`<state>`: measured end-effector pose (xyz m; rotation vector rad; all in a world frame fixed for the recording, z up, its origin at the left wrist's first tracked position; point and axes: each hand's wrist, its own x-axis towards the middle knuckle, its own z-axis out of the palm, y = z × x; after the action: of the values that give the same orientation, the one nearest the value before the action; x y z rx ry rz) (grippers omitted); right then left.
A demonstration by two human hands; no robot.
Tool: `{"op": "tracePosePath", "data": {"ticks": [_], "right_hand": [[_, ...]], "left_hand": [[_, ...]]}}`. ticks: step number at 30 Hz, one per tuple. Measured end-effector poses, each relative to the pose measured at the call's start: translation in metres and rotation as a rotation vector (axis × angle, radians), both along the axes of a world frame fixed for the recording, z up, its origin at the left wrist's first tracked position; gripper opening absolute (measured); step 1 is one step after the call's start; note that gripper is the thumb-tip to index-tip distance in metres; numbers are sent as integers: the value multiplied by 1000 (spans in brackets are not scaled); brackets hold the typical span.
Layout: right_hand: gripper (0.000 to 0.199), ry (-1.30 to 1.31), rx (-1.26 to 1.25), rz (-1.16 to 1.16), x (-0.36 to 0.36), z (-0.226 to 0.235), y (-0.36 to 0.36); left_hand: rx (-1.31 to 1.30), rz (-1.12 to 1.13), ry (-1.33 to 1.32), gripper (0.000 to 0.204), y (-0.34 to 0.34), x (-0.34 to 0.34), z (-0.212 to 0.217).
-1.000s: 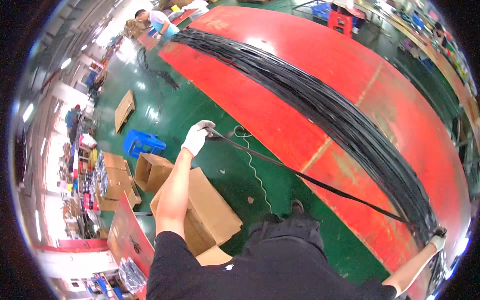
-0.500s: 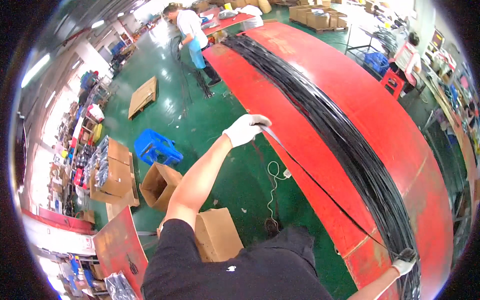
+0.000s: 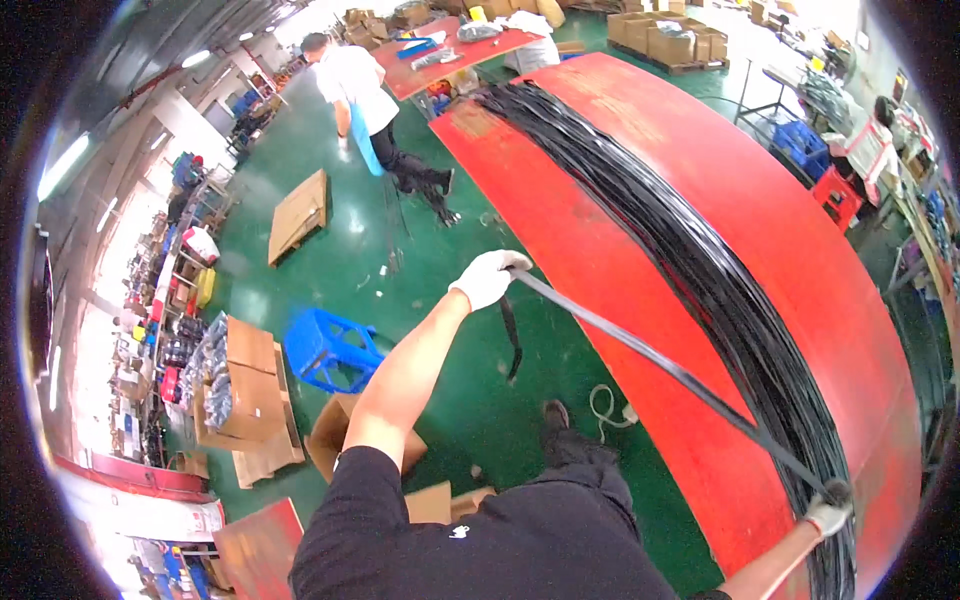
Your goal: Measure, cut, and sort black cables in a fabrication factory.
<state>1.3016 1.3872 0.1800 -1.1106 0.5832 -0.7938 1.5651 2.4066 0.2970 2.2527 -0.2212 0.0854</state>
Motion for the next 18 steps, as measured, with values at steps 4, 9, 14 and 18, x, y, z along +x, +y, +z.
{"op": "tracePosePath", "data": {"ticks": [4,9,14,18], "right_hand": [[45,-84,261,-279,77,-4,48],[37,-15,462,-471,143,28,173],[33,-110,328,-230,240,8,375],[29,-236,343,-139,342,9,602]], "left_hand": [[2,180,57,42,160,33,12],[-29,158,22,50,271,129,36],[168,-81,-13,44,358,257,36],[330,-311,200,39,410,312,37]]}}
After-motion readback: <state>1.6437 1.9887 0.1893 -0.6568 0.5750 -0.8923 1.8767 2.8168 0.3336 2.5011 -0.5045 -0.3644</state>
